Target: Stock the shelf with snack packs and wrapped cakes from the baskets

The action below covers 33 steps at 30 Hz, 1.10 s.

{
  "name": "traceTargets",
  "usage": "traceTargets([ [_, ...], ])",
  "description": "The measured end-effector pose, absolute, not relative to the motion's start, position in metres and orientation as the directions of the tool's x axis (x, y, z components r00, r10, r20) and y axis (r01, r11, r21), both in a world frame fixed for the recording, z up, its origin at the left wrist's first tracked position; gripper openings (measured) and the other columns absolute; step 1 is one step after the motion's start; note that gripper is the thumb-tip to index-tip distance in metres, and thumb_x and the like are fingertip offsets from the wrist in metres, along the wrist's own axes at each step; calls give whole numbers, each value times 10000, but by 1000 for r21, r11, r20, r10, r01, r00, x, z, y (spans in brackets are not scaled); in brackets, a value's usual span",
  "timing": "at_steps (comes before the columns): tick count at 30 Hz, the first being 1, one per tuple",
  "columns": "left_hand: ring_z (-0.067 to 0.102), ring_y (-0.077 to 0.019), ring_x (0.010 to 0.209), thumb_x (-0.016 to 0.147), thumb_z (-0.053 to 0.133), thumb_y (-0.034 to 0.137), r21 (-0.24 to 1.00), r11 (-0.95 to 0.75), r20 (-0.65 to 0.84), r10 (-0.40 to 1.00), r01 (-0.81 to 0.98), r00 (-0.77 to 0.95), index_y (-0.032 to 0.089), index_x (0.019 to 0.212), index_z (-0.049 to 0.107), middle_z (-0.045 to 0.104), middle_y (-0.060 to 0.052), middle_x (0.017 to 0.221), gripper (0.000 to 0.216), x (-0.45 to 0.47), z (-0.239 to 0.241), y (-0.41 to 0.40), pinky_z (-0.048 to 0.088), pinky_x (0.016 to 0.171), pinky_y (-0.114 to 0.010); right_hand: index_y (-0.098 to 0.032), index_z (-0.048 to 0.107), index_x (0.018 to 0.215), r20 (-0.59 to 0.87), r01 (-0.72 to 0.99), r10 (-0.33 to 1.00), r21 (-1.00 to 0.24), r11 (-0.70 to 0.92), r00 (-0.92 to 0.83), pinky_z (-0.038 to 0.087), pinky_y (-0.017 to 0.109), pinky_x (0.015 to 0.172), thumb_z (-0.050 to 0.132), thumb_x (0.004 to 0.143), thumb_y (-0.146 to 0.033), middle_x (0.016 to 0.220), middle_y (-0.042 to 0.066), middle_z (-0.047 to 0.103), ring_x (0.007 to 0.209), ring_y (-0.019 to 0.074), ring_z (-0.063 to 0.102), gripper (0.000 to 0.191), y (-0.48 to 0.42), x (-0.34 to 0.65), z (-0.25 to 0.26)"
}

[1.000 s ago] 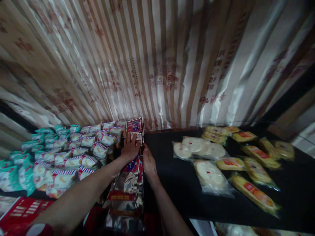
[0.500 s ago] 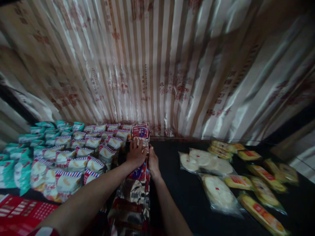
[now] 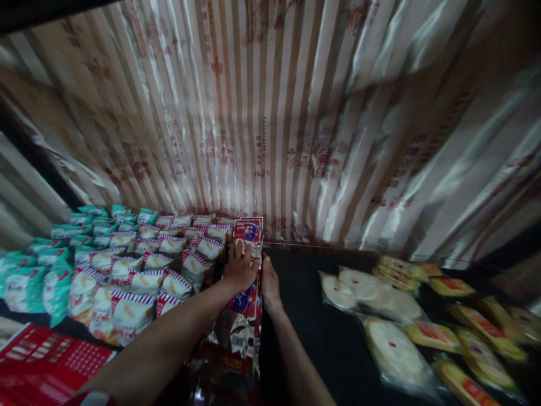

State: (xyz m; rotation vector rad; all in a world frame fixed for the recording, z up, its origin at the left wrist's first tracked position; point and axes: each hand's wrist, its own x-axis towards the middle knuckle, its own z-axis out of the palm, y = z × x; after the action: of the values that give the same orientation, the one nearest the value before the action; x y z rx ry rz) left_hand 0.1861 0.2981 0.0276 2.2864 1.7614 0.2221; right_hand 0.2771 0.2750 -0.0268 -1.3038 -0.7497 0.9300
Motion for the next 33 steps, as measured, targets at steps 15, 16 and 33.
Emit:
traceTargets([
  [15, 133, -343, 1365, 889, 274, 468, 299, -214, -54, 969, 930, 241, 218, 1404, 262, 162, -83, 1510, 572, 176, 32, 301, 337, 1011, -494, -188, 556, 1229, -66, -259, 905, -964, 50, 419, 352, 327, 1012, 453, 720, -664, 1225, 59, 596, 1164, 225, 514, 705, 303, 263, -32],
  [16, 130, -347, 1364, 889, 271, 472, 298, -219, -53, 968, 929, 245, 219, 1404, 261, 162, -83, 1510, 575, 175, 32, 301, 334, 1011, -502, -187, 556, 1229, -70, -268, 906, -962, 49, 417, 352, 331, 1011, 443, 727, -664, 1220, 58, 600, 1167, 227, 512, 702, 302, 263, -31],
  [33, 196, -325, 1350, 879, 258, 502, 253, -225, 30, 974, 941, 224, 265, 1400, 278, 215, -55, 1498, 572, 172, 21, 304, 268, 1030, -535, -211, 504, 1279, -59, -240, 934, -970, 30, 354, 353, 347, 1018, 404, 762, -669, 1263, 43, 566, 1199, 221, 490, 698, 275, 256, -30],
])
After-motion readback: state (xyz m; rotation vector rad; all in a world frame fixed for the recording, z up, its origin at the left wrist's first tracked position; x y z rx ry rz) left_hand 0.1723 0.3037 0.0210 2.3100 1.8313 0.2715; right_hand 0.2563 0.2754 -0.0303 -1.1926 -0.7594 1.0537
